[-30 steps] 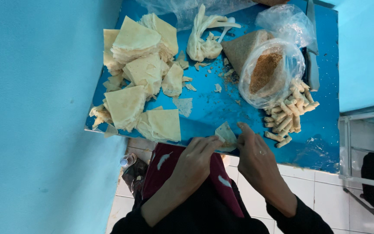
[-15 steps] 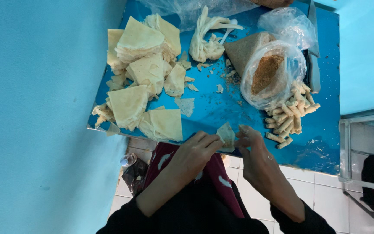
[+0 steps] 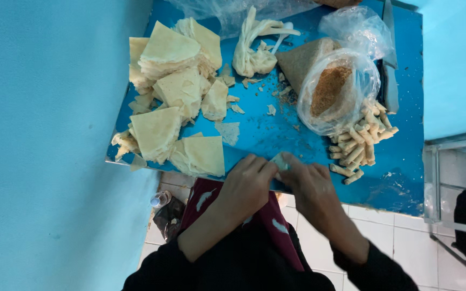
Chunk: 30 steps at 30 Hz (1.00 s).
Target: The person sits at a blue table and folds triangular dough sheets, rolling them by hand into cylindrical pieces and adding them to a pile of finished rolls. They occasionally reach into a container of brown powder and handle dough scraps while continuing to shape the rolls.
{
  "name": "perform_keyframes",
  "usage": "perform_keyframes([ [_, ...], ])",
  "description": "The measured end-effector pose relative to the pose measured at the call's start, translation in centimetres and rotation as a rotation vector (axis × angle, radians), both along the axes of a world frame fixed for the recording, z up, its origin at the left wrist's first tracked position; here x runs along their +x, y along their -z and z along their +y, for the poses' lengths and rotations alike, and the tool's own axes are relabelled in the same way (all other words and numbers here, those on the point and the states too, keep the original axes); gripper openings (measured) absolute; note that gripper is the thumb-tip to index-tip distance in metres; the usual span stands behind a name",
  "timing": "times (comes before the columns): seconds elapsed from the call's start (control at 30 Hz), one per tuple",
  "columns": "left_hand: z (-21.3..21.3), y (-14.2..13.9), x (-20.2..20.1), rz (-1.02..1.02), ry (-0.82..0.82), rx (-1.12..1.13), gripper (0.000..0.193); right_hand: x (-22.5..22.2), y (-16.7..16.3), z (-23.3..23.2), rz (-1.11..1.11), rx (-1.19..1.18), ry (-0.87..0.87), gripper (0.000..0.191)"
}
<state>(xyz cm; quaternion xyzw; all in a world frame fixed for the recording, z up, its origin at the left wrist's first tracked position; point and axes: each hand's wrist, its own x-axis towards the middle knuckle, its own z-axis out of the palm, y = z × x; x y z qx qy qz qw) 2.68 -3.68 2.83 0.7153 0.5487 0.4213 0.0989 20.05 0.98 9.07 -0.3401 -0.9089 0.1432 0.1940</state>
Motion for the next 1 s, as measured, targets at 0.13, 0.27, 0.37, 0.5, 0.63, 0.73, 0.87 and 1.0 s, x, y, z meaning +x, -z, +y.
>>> perform_keyframes([
  [0.13, 0.5, -0.7, 0.1, 0.013, -0.004, -0.015, 0.016, 0.1, -0.3, 2.3, 0.035, -0.355, 0.102, 0.069],
  [0.27, 0.1, -0.9, 0.2, 0.095, 0.026, 0.047, 0.031, 0.1, 0.9, 2.1, 0.111, -0.325, 0.096, 0.065],
  [0.37, -0.9, -0.7, -0.2, 0.185, 0.096, 0.094, 0.018, 0.3, 2.6, 0.9, 0.063, 0.049, 0.024, 0.049],
  [0.5, -0.6, -0.1, -0.8, 0.260, 0.103, 0.107, 0.019, 1.2, 3.3, -0.7, 0.071, 0.179, -0.053, 0.052],
  [0.63, 0.9, 0.1, -0.4, 0.179, 0.084, 0.023, 0.011, 0.6, 1.9, 0.2, 0.024, 0.125, 0.038, 0.057],
  [0.73, 2.9, 0.1, -1.3, 0.059, 0.130, -0.135, 0.003, 0.2, 0.1, 2.6, -0.017, -0.386, 0.160, 0.063],
  [0.87, 4.1, -0.3, -1.9, -0.030, 0.144, -0.261, 0.013, 0.0, 0.2, 3.3, 0.138, -0.601, 0.120, 0.062],
  [1.0, 1.8, -0.5, -1.0, 0.161, 0.032, -0.063, 0.016, 0.4, 2.2, 0.9, 0.090, -0.106, 0.034, 0.052],
])
